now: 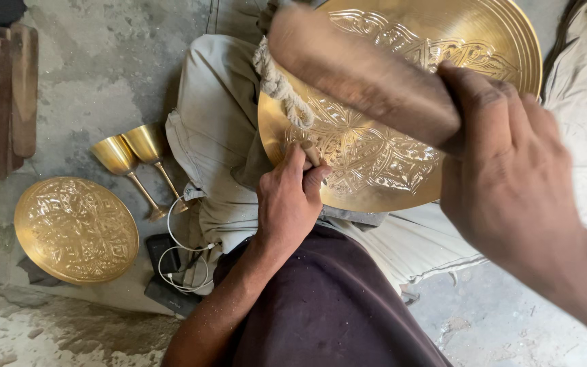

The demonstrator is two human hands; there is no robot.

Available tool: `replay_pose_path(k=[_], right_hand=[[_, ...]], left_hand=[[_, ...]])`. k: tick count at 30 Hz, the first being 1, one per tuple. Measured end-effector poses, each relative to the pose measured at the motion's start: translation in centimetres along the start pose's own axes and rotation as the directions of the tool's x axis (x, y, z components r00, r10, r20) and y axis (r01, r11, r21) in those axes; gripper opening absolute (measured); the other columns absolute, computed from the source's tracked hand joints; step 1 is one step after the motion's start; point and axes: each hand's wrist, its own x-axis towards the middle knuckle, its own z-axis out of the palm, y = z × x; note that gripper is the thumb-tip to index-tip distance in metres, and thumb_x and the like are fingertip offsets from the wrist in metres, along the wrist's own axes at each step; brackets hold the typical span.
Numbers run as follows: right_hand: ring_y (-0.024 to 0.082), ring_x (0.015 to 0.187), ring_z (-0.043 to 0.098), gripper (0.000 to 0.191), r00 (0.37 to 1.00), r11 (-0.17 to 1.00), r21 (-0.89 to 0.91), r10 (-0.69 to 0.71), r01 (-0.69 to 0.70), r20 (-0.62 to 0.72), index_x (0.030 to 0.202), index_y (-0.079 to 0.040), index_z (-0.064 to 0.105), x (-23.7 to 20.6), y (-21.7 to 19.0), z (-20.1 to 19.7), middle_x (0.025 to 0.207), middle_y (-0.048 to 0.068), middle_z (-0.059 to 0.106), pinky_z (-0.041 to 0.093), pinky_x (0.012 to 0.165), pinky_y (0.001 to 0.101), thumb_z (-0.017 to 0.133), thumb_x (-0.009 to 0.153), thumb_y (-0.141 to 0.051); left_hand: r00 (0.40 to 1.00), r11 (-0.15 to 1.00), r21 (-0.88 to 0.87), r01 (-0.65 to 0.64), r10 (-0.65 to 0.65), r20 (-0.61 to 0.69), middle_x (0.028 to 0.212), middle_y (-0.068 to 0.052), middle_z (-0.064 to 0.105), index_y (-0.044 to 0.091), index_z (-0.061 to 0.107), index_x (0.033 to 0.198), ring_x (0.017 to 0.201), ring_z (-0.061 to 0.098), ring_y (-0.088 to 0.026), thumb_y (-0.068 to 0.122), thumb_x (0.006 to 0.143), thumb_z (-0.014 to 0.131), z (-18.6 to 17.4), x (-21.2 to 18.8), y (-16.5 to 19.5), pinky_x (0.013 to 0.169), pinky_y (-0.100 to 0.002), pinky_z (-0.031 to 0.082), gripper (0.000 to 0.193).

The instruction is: The person sits on the floor holding a small punch against an engraved brass plate resting on their lap and strikes the punch with a wooden mallet, working the decorative pattern across the plate. They reposition the punch by hand between strikes and at one point hold the plate edge while working with the punch alone.

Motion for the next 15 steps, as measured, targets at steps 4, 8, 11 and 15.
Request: replay_pose_path(k=[4,8,11,15], right_hand=[[0.017,0.086,0.069,0.046,0.985,0.953,-0.272,-0.093,0.131,0.148,0.142,-0.017,0.066,-0.2,0.3,0.5,0.108,0.003,0.077,0.053,0.083,0.0329,0.059,0.097,-0.014],[0.02,0.093,0.069,0.05,0.994,0.991,-0.128,0.058,-0.045,0.094,0.146,-0.01,0.062,0.0,0.0,0.3,0.11,0.01,0.075,0.053,0.092,0.0356,0.06,0.096,-0.005],[0.024,0.087,0.068,0.04,0.995,0.99,-0.118,-0.077,0.084,0.062,0.142,-0.007,0.06,0.3,0.0,-0.5,0.114,0.013,0.075,0.052,0.083,0.0386,0.061,0.102,-0.009],[0.029,0.086,0.066,0.041,0.998,0.989,0.136,0.052,-0.055,0.029,0.142,0.002,0.054,0.7,-0.4,-0.8,0.106,0.021,0.071,0.053,0.081,0.0439,0.056,0.101,-0.005]], left_hand=[[1.0,1.0,0.004,-0.011,0.011,-0.004,0.083,-0.011,0.072,0.002,0.056,0.103,0.077,0.075,-0.028,0.007,0.094,0.073,0.1,-0.1,0.1,0.064,-0.04,0.055,0.019],[1.0,1.0,-0.019,-0.006,0.006,-0.02,0.083,-0.011,0.069,0.002,0.054,0.102,0.078,0.074,-0.028,0.007,0.096,0.073,0.1,-0.5,0.0,0.065,-0.04,0.055,0.021],[1.0,0.999,0.042,-0.002,0.003,-0.015,0.08,-0.011,0.07,0.002,0.056,0.101,0.073,0.072,-0.03,0.01,0.095,0.075,0.2,-0.5,-0.2,0.062,-0.042,0.053,0.021],[0.999,0.999,0.018,0.034,-0.034,0.01,0.078,-0.011,0.069,0.001,0.056,0.104,0.069,0.072,-0.028,0.012,0.097,0.073,0.5,-0.8,-0.4,0.059,-0.041,0.052,0.021]])
